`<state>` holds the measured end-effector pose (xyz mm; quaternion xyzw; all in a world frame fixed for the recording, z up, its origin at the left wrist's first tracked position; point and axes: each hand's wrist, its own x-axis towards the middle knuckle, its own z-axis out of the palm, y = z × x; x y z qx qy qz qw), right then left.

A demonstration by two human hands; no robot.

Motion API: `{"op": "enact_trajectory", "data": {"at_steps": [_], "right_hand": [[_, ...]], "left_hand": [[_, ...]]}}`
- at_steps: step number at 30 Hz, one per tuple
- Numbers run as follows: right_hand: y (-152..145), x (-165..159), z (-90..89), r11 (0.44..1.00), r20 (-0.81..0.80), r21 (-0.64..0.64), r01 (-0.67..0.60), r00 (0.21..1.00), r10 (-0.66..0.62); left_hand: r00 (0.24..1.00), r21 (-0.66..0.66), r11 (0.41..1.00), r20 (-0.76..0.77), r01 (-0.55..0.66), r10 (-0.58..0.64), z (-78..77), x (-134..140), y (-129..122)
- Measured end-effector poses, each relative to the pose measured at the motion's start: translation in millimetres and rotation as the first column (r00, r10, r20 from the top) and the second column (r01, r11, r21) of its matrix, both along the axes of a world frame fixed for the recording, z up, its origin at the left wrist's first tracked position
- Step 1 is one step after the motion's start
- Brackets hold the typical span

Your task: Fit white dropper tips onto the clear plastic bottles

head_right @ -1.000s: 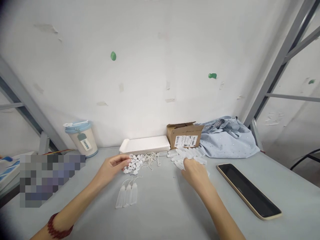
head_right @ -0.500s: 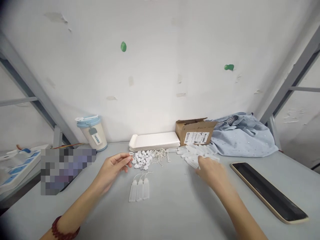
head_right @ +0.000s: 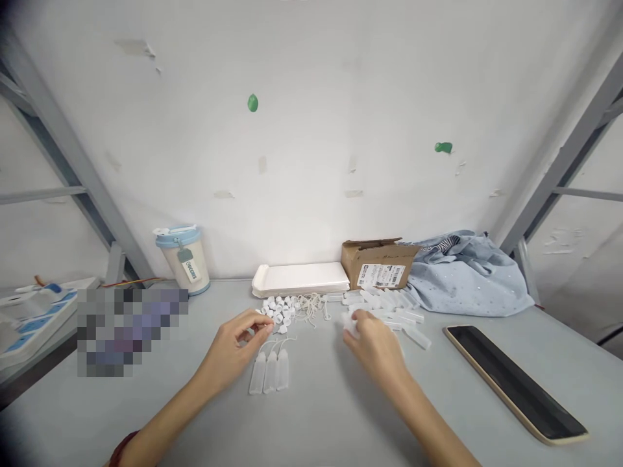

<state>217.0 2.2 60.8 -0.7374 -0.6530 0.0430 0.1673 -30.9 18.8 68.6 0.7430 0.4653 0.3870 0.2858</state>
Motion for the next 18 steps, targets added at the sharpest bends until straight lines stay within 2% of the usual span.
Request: {"op": "enact_trajectory", "data": {"at_steps": [1, 3, 6, 9, 14, 18], "right_hand": [[-2, -8, -4.4, 0.990, -0.034, 0.068, -0.121, 0.992, 0.124], [-8, -25, -13.8, 0.917, -0.089, 0.195, -0.347, 0.925, 0.369], [-17, -44, -24.9, 0.827, -0.132, 0.309, -0.470, 0.840, 0.526], [-21, -51, -28.2, 0.789, -0.147, 0.367, -0.493, 0.807, 0.572], [-22, -49, -24.5, 0.782, -0.163, 0.409, -0.469, 0.806, 0.569], [-24, -50, -24.5, 0.750, -0.157, 0.442, -0.492, 0.781, 0.605]], "left_hand": [[1.000, -0.008, 1.000, -0.004, 0.022, -0.022, -0.2, 1, -2], [0.997, -0.027, 0.997, 0.008, 0.075, -0.075, -0.6, 4, -5], [0.988, -0.037, 0.988, 0.022, 0.152, -0.151, 0.2, 8, -11], [0.983, -0.046, 0.982, 0.019, 0.183, -0.182, 2.6, 11, -16], [0.987, -0.038, 0.986, -0.019, 0.162, -0.163, 3.7, 12, -18], [0.986, -0.025, 0.987, -0.030, 0.161, -0.162, 0.1, 12, -17]]}}
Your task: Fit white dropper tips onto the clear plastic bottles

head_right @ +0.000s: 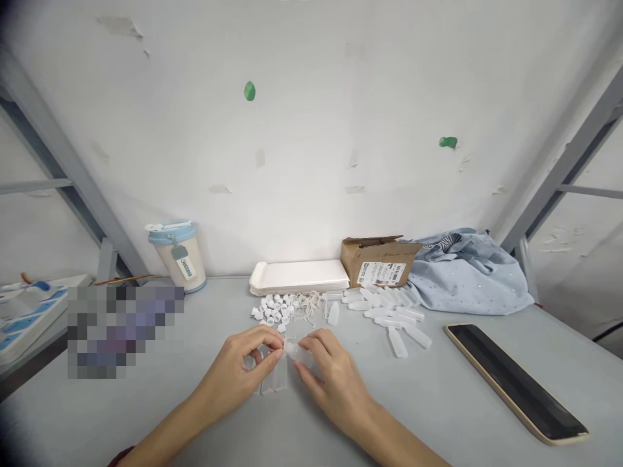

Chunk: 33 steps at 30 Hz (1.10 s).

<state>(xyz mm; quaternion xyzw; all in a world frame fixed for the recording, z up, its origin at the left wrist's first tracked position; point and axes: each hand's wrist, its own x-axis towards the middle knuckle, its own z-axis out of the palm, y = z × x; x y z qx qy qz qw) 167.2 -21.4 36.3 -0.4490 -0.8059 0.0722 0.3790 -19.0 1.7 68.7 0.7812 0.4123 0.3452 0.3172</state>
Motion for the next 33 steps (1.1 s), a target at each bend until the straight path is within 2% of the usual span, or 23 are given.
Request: {"op": "enact_trajectory", "data": {"at_steps": [5, 12, 19, 22, 28, 30, 33], "right_hand": [[-2, -1, -2.3, 0.998, 0.039, -0.059, -0.018, 0.999, 0.021], [-1, 0, -5.2, 0.993, 0.046, -0.106, -0.051, 0.997, 0.056], [-3, 2, -6.5, 0.988, 0.057, -0.136, -0.069, 0.995, 0.077], [-3, 2, -5.6, 0.985, 0.056, -0.153, -0.074, 0.995, 0.083], [-2, 1, -2.3, 0.974, 0.045, -0.205, -0.092, 0.994, 0.104], [-3, 0, -0.2, 0.970, 0.024, -0.228, -0.088, 0.995, 0.096], [-5, -1, 2.3, 0.965, -0.022, -0.254, -0.068, 0.998, 0.064]], "left_hand": [[1.000, -0.027, 0.999, -0.009, -0.017, 0.016, -1.2, 1, -2], [0.997, -0.081, 0.995, 0.059, 0.052, -0.047, -0.6, 3, -2], [0.998, -0.116, 0.993, 0.057, 0.003, 0.004, -2.2, 4, 0], [0.997, -0.045, 0.999, 0.078, 0.029, -0.026, -3.5, 4, 0], [0.991, 0.204, 0.975, 0.090, 0.083, -0.103, -6.3, 5, -3], [0.990, 0.297, 0.950, 0.073, 0.093, -0.120, -8.5, 5, -2], [0.989, 0.464, 0.879, 0.034, 0.109, -0.141, -14.7, 3, 0]]}}
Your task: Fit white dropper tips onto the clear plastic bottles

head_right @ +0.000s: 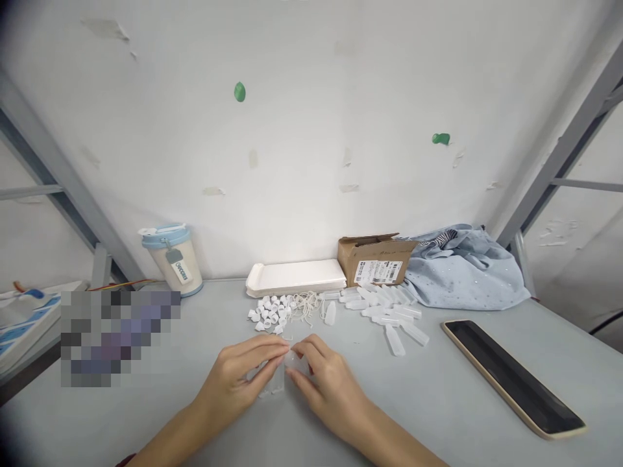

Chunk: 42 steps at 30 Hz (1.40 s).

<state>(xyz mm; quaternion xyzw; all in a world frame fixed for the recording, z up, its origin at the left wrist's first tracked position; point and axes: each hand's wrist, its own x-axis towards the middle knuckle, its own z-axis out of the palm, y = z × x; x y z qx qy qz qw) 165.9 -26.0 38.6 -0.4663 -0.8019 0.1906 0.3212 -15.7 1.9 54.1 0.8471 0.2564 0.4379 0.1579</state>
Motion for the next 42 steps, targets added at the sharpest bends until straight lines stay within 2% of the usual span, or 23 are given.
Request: {"op": "enact_trajectory", "data": {"at_steps": [5, 9, 13, 17, 22, 30, 37, 42], "right_hand": [[0, -2, -1.5, 0.999, -0.119, -0.033, 0.016, 0.993, -0.020], [-1, -3, -3.5, 1.000, -0.187, -0.020, 0.013, 0.982, -0.017], [-2, -3, 0.0, 0.997, -0.230, -0.083, 0.009, 0.973, -0.028], [1, -3, 3.9, 0.984, -0.348, -0.177, 0.006, 0.935, -0.068], [3, -1, 3.8, 0.969, -0.431, -0.237, 0.066, 0.887, -0.166], [2, -1, 5.1, 0.969, -0.405, -0.224, 0.102, 0.895, -0.188], [0, -1, 6.8, 0.971, -0.407, -0.232, 0.057, 0.901, -0.150], [0, -2, 6.1, 0.947, -0.399, -0.320, 0.041, 0.900, -0.173]], "left_hand": [[0.998, 0.211, 0.977, -0.050, -0.012, 0.023, -8.3, -2, 2], [0.996, 0.293, 0.956, -0.085, -0.007, 0.033, -6.4, -1, 0], [0.987, 0.338, 0.941, -0.155, 0.006, 0.049, -5.0, 0, -2], [0.973, 0.353, 0.936, -0.219, 0.009, 0.073, -6.3, 0, -3], [0.975, 0.362, 0.932, -0.213, 0.015, 0.067, -5.5, 0, -6], [0.991, 0.286, 0.954, -0.069, -0.094, 0.118, -2.6, 4, -10], [0.975, 0.274, 0.954, -0.150, -0.117, 0.162, -1.9, 5, -13], [0.964, 0.281, 0.955, -0.215, -0.094, 0.158, -0.4, 6, -16]]}}
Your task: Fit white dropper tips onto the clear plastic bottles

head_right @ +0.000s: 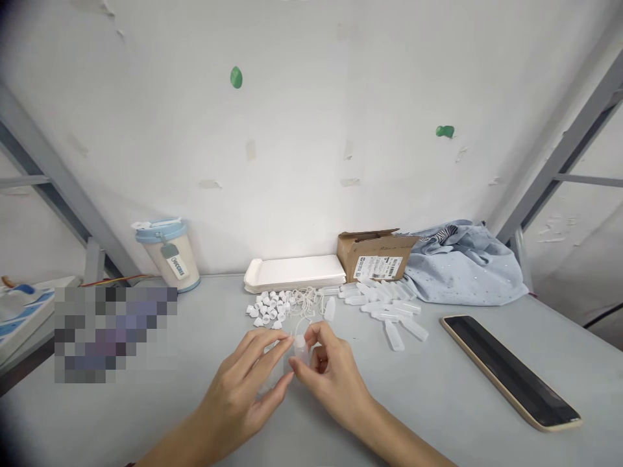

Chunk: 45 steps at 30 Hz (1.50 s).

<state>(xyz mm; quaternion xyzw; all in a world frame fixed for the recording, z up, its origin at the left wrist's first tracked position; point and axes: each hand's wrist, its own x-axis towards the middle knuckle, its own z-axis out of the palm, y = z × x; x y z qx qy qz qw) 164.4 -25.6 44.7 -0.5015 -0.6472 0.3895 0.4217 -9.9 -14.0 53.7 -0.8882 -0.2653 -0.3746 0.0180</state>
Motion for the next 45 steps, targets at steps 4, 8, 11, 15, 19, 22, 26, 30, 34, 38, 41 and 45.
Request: {"op": "enact_trajectory", "data": {"at_steps": [4, 8, 11, 15, 19, 22, 26, 30, 34, 38, 41, 45], "right_hand": [[1, -2, -0.1, 0.996, -0.047, -0.093, 0.000, 0.999, -0.004], [0, -6, -0.6, 0.996, -0.053, -0.094, -0.006, 0.999, 0.001], [0, -8, -3.1, 0.993, -0.067, -0.119, -0.013, 0.998, 0.005], [2, -7, -6.9, 0.986, -0.123, -0.164, -0.041, 0.992, 0.021], [4, -6, -7.4, 0.975, -0.206, -0.206, -0.087, 0.978, 0.043], [5, -6, -6.1, 0.965, -0.235, -0.243, -0.093, 0.971, 0.035], [7, -6, -6.7, 0.967, -0.209, -0.251, -0.045, 0.978, -0.009], [9, -4, -9.6, 0.967, -0.168, -0.252, -0.038, 0.986, -0.005], [10, -3, -9.0, 0.964, -0.064, -0.264, -0.038, 0.998, 0.021], [9, -1, -5.5, 0.972, 0.016, -0.231, -0.051, 0.998, 0.056], [9, -1, -4.7, 0.974, 0.005, -0.213, -0.075, 0.997, 0.078], [9, -2, -5.5, 0.965, 0.013, -0.247, -0.088, 0.995, 0.094]], "left_hand": [[0.999, 0.044, 0.999, -0.036, -0.025, 0.027, 1.1, 1, -2], [0.997, 0.101, 0.994, -0.071, -0.032, 0.040, -0.3, 4, -2], [0.997, 0.152, 0.988, -0.063, -0.042, 0.052, -2.8, 5, 0], [0.993, 0.129, 0.990, -0.094, -0.055, 0.068, -4.8, 6, 0], [0.995, 0.046, 0.996, -0.063, -0.071, 0.074, -6.4, 7, 0], [0.994, -0.071, 0.992, -0.034, -0.102, 0.100, -7.3, 7, 2], [0.989, -0.194, 0.970, -0.015, -0.148, 0.148, -9.2, 5, 6], [0.986, -0.270, 0.948, -0.034, -0.167, 0.164, -12.3, 5, 8], [0.984, -0.333, 0.926, -0.082, -0.178, 0.160, -13.3, 6, 7], [0.980, -0.327, 0.926, -0.121, -0.188, 0.157, -11.5, 6, 5], [0.978, -0.314, 0.930, -0.140, -0.191, 0.154, -9.8, 6, 5], [0.976, -0.326, 0.925, -0.165, -0.193, 0.145, -9.3, 5, 4]]}}
